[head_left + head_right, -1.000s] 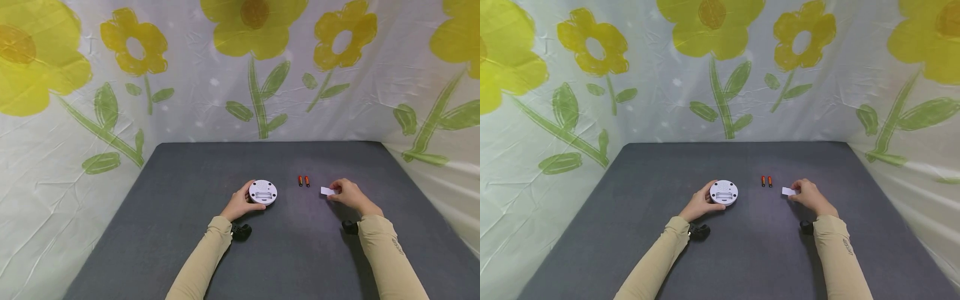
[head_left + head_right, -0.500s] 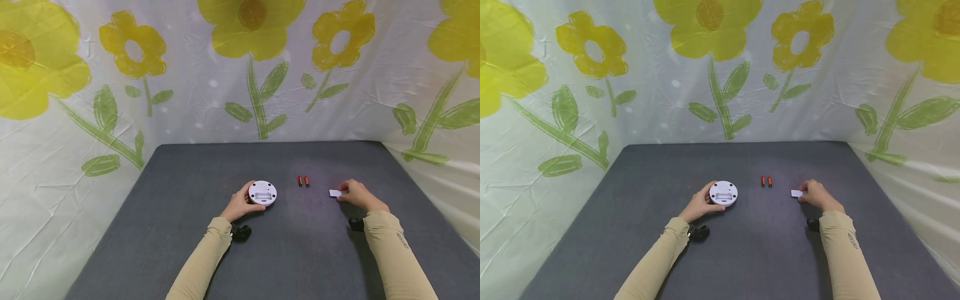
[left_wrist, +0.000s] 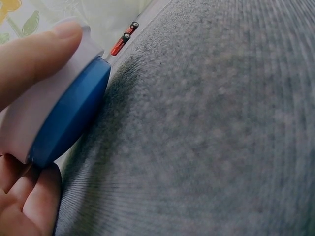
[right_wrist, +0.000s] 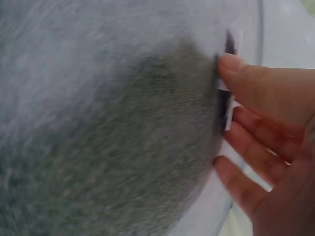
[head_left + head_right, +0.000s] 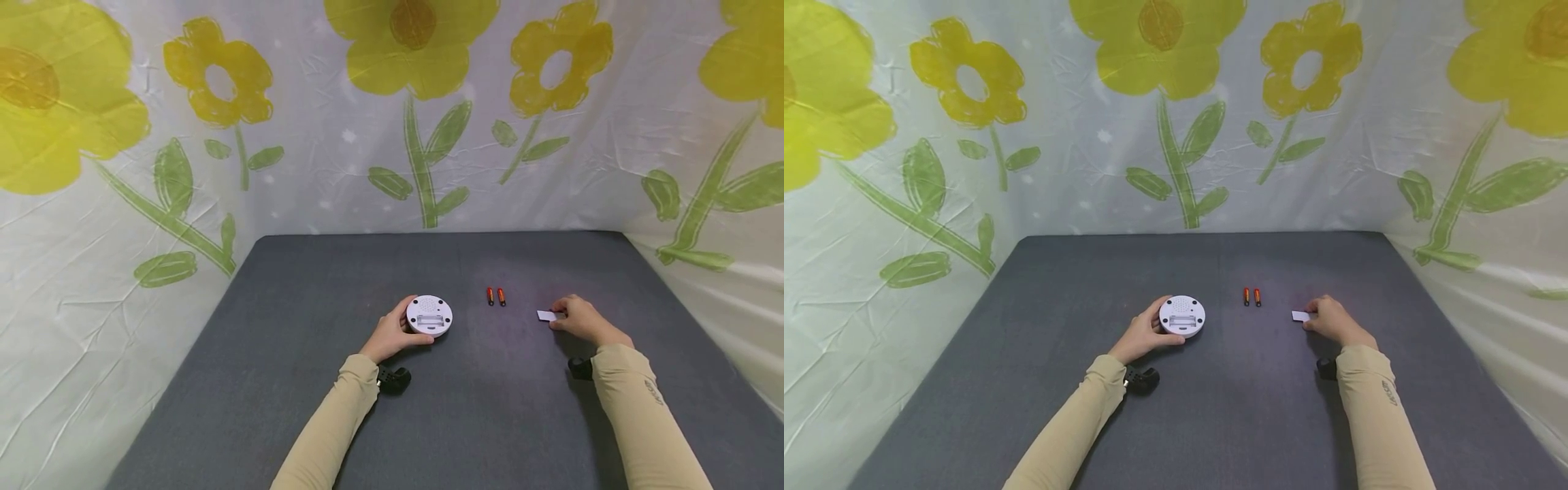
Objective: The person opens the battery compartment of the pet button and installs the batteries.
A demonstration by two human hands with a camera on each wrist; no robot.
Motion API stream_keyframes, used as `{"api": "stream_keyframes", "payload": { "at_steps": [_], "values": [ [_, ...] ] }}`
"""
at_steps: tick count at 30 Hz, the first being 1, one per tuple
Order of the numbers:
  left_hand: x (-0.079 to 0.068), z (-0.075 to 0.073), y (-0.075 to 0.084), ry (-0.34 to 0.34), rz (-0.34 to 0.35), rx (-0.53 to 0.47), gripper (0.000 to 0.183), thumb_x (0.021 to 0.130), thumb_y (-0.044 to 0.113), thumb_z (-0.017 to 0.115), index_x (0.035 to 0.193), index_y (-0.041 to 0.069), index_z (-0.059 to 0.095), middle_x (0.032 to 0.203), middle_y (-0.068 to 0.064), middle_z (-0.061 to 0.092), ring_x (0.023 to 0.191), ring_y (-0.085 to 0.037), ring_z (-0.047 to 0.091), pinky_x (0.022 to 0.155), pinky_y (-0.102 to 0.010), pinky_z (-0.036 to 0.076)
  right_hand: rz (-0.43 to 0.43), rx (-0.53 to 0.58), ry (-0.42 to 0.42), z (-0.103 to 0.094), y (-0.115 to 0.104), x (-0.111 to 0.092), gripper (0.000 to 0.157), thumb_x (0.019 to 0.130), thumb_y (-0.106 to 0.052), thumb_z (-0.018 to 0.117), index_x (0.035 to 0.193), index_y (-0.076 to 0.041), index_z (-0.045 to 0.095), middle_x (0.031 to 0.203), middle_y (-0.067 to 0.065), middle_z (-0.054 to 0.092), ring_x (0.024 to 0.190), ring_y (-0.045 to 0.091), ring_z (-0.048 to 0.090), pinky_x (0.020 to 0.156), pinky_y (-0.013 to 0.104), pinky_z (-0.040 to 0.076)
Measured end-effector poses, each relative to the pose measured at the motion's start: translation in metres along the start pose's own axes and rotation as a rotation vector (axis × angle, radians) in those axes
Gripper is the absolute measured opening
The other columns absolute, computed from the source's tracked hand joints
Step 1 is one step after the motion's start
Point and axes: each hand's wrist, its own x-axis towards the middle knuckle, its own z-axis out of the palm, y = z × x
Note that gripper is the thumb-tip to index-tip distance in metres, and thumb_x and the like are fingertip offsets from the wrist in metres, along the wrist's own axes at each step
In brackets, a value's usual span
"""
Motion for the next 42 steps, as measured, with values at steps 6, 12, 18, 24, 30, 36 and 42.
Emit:
{"api": "stream_keyframes", "payload": {
  "at_steps": [6, 12, 18, 24, 30, 36, 42],
  "values": [
    [-0.001, 0.000, -0.001, 0.008, 0.005, -0.003, 0.098, 0.066, 0.030, 0.085, 0.145, 0.009, 0.030, 0.141, -0.004, 0.039, 0.124, -0.014, 0.041, 0.097, -0.031, 0.039, 0.041, 0.025, -0.013, 0.003, -0.019, 0.008, 0.057, 0.080, -0.016, 0.072, 0.115, 0.022, 0.048, 0.113, 0.038, 0.050, 0.106, 0.049, 0.046, 0.087, 0.057, 0.039],
    [-0.007, -0.002, 0.019, -0.004, 0.028, -0.019, 0.091, 0.070, 0.016, 0.083, 0.144, 0.005, 0.030, 0.139, -0.011, 0.040, 0.124, -0.020, 0.043, 0.097, -0.035, 0.039, 0.037, 0.110, 0.061, 0.012, -0.042, 0.022, 0.056, 0.085, -0.017, 0.069, 0.124, 0.016, 0.046, 0.122, 0.035, 0.046, 0.113, 0.047, 0.043, 0.091, 0.056, 0.037],
    [-0.015, -0.004, 0.038, -0.011, 0.012, -0.021, 0.088, 0.072, 0.012, 0.081, 0.142, 0.000, 0.030, 0.140, -0.014, 0.039, 0.125, -0.022, 0.041, 0.098, -0.036, 0.038, 0.015, 0.155, 0.125, 0.029, -0.054, 0.033, 0.056, 0.084, -0.019, 0.071, 0.124, 0.014, 0.049, 0.122, 0.032, 0.048, 0.112, 0.045, 0.045, 0.091, 0.055, 0.038],
    [-0.015, -0.005, 0.039, -0.010, 0.000, -0.017, 0.088, 0.072, 0.012, 0.081, 0.143, 0.001, 0.029, 0.141, -0.014, 0.037, 0.126, -0.023, 0.040, 0.099, -0.035, 0.038, 0.074, 0.200, 0.138, 0.038, -0.061, 0.040, 0.056, 0.084, -0.019, 0.070, 0.124, 0.014, 0.049, 0.122, 0.031, 0.049, 0.113, 0.043, 0.046, 0.092, 0.053, 0.039],
    [-0.013, -0.005, 0.035, -0.012, 0.023, -0.022, 0.089, 0.071, 0.013, 0.082, 0.142, 0.001, 0.030, 0.140, -0.014, 0.038, 0.125, -0.023, 0.041, 0.098, -0.036, 0.039, 0.154, 0.228, 0.109, 0.042, -0.064, 0.044, 0.055, 0.084, -0.021, 0.071, 0.122, 0.014, 0.051, 0.118, 0.030, 0.054, 0.109, 0.041, 0.050, 0.088, 0.050, 0.043],
    [-0.004, 0.000, 0.010, -0.001, 0.022, -0.015, 0.092, 0.069, 0.022, 0.084, 0.144, 0.009, 0.032, 0.140, -0.006, 0.040, 0.124, -0.017, 0.042, 0.098, -0.032, 0.039, 0.197, 0.202, 0.130, 0.051, -0.060, 0.049, 0.049, 0.081, -0.020, 0.074, 0.116, 0.011, 0.057, 0.110, 0.026, 0.059, 0.105, 0.040, 0.051, 0.088, 0.049, 0.041],
    [-0.001, 0.000, 0.002, 0.008, -0.003, -0.018, 0.096, 0.067, 0.028, 0.085, 0.144, 0.012, 0.031, 0.142, -0.004, 0.038, 0.125, -0.015, 0.041, 0.098, -0.031, 0.038, 0.182, 0.164, 0.177, 0.055, -0.057, 0.053, 0.042, 0.081, -0.013, 0.072, 0.113, 0.012, 0.058, 0.109, 0.028, 0.057, 0.106, 0.042, 0.049, 0.091, 0.051, 0.038]
  ]
}}
